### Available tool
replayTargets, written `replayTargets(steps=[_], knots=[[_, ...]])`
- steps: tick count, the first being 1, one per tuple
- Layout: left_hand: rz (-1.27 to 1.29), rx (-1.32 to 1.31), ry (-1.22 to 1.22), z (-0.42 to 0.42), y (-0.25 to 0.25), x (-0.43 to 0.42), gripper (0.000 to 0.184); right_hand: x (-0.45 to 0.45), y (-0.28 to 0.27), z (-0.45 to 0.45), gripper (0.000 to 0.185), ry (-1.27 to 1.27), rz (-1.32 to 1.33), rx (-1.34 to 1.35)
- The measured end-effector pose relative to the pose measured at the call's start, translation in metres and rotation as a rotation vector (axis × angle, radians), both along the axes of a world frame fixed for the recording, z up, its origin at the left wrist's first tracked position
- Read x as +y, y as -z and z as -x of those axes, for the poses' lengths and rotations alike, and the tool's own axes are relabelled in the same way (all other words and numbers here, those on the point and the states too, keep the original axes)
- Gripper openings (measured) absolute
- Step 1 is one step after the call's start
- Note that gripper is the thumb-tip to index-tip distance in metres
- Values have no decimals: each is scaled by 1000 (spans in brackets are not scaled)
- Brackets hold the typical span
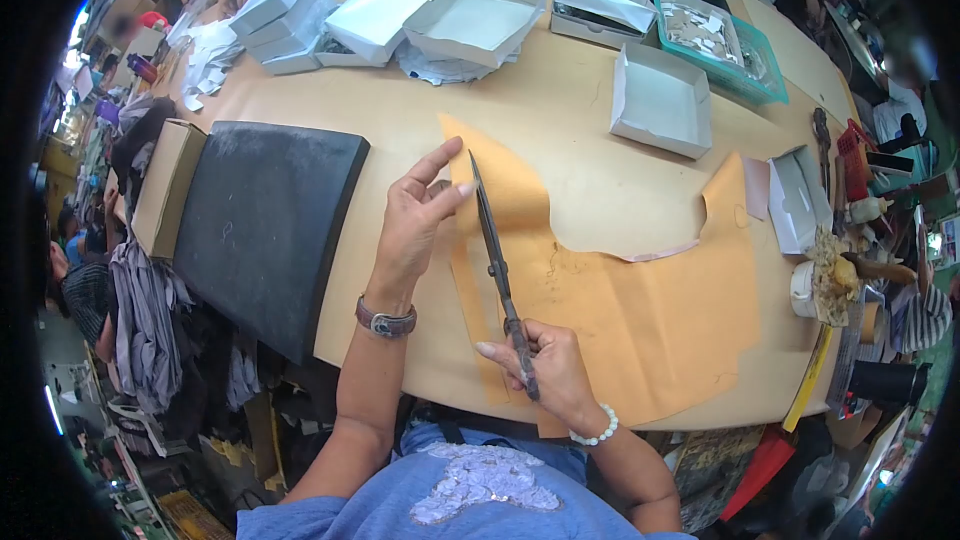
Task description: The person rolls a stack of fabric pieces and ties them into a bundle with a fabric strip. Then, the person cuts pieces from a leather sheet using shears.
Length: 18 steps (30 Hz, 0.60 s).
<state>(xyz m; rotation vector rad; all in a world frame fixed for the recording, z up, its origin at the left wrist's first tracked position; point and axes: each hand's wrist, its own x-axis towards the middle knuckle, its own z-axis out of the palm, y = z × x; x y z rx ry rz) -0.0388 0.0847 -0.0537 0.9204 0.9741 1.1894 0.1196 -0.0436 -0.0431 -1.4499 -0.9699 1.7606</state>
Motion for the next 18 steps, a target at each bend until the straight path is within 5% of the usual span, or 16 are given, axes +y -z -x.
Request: replayTargets(steps=[7, 18], knots=[[-52, -37, -91, 6, 10, 13, 43, -5, 2, 3, 33, -5, -2, -7], [-64, 45, -11, 9, 5, 10, 51, 15, -9, 8, 28, -13, -52, -27]])
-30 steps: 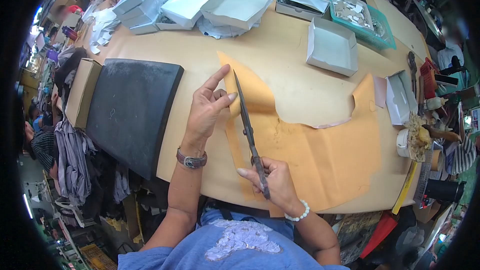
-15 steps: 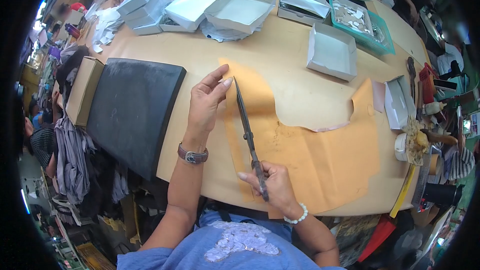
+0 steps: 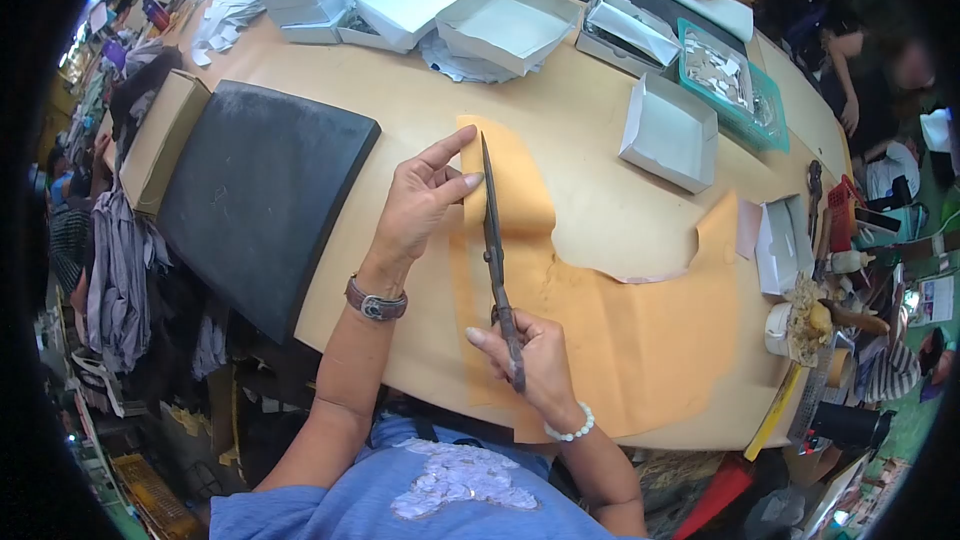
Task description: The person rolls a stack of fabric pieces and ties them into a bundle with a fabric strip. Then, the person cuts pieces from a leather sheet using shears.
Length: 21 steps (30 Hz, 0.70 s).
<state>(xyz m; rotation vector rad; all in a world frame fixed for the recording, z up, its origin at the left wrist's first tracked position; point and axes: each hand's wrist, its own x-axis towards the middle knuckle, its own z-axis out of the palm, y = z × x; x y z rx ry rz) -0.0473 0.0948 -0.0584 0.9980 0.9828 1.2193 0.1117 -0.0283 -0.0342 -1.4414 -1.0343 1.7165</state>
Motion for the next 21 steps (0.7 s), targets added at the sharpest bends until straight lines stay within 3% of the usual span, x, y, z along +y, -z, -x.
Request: replayTargets(steps=[21], knots=[[2, 18, 36, 0, -1, -4, 52, -5, 7, 2, 26, 2, -5, -29]])
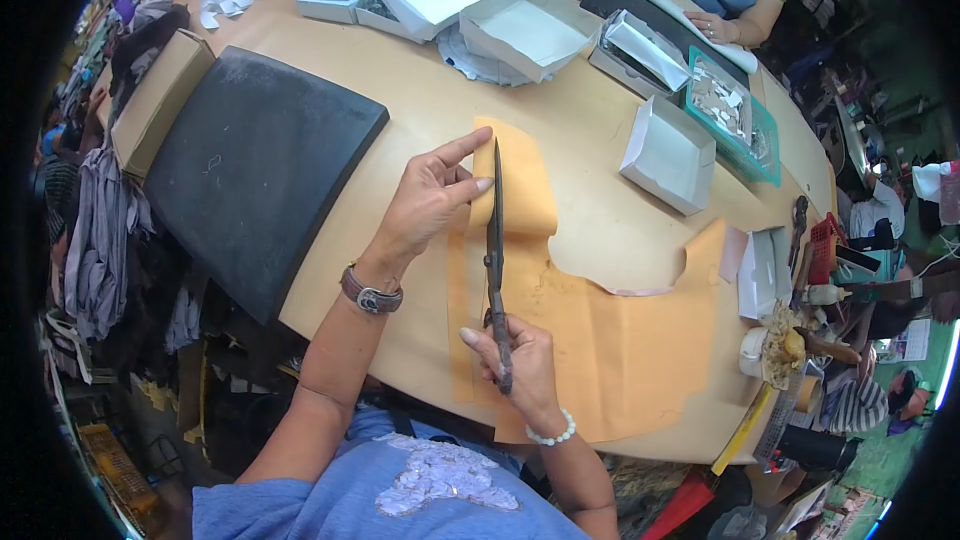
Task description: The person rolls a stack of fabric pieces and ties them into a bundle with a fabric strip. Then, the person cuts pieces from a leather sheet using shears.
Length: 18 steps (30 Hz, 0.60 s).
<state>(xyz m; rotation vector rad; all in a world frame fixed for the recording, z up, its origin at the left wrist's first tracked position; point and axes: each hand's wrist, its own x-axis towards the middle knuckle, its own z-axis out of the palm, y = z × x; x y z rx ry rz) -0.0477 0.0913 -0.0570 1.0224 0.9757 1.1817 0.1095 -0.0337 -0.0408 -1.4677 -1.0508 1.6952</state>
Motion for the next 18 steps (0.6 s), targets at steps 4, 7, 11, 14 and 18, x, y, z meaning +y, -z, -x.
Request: replayTargets(steps=[4, 7, 11, 14, 18], knots=[[24, 4, 19, 0, -2, -1, 52, -1, 2, 0, 23, -17, -24, -48], [-1, 4, -1, -1, -2, -1, 54, 0, 1, -1, 24, -16, -29, -61], [-22, 26, 41, -1, -5, -4, 58, 7, 2, 1, 26, 17, -63, -9], [-37, 26, 33, -3, -6, -5, 60, 11, 2, 1, 25, 28, -79, 23], [-27, 36, 38, -1, -9, -6, 61, 13, 1, 0, 25, 10, -83, 9]])
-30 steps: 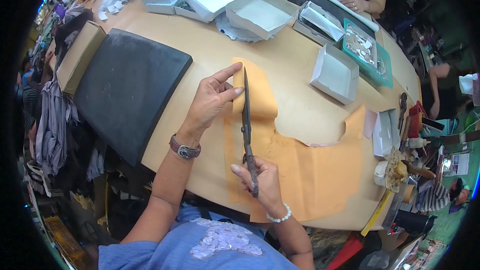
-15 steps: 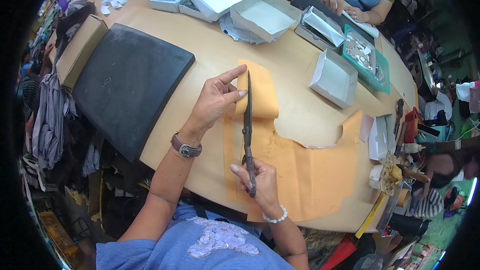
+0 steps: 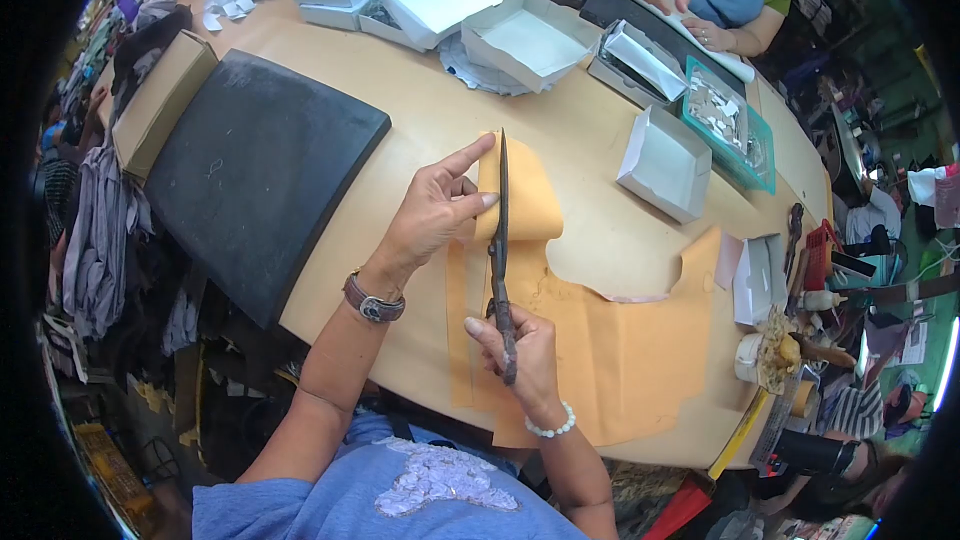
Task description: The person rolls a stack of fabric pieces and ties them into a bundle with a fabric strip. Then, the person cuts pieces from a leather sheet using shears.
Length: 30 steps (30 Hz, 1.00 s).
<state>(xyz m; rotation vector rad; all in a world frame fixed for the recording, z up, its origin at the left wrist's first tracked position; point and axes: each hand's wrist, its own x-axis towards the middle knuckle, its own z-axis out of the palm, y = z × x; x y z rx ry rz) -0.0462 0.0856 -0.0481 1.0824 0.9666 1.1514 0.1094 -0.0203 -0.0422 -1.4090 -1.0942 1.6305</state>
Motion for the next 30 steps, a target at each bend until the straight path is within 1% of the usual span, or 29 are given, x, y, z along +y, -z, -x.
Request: replayTargets(steps=[12, 18, 22, 24, 27, 30], knots=[[-7, 15, 0, 0, -4, -2, 61, 0, 1, 3, 28, 14, 29, -46], [-6, -17, -20, -1, 0, -1, 61, 7, -2, 9, 29, 10, -31, -66], [-20, -40, -17, 2, 9, 0, 64, 7, 5, 11, 28, 14, -16, -13], [-52, -117, -47, 2, 11, 0, 67, 7, 5, 9, 27, 23, -16, 9], [-67, -201, -64, 2, 1, -5, 67, 0, -4, -3, 24, 147, -84, 3], [-56, -196, -29, 5, -2, -7, 65, -16, -17, -30, 24, 294, -152, -316]])
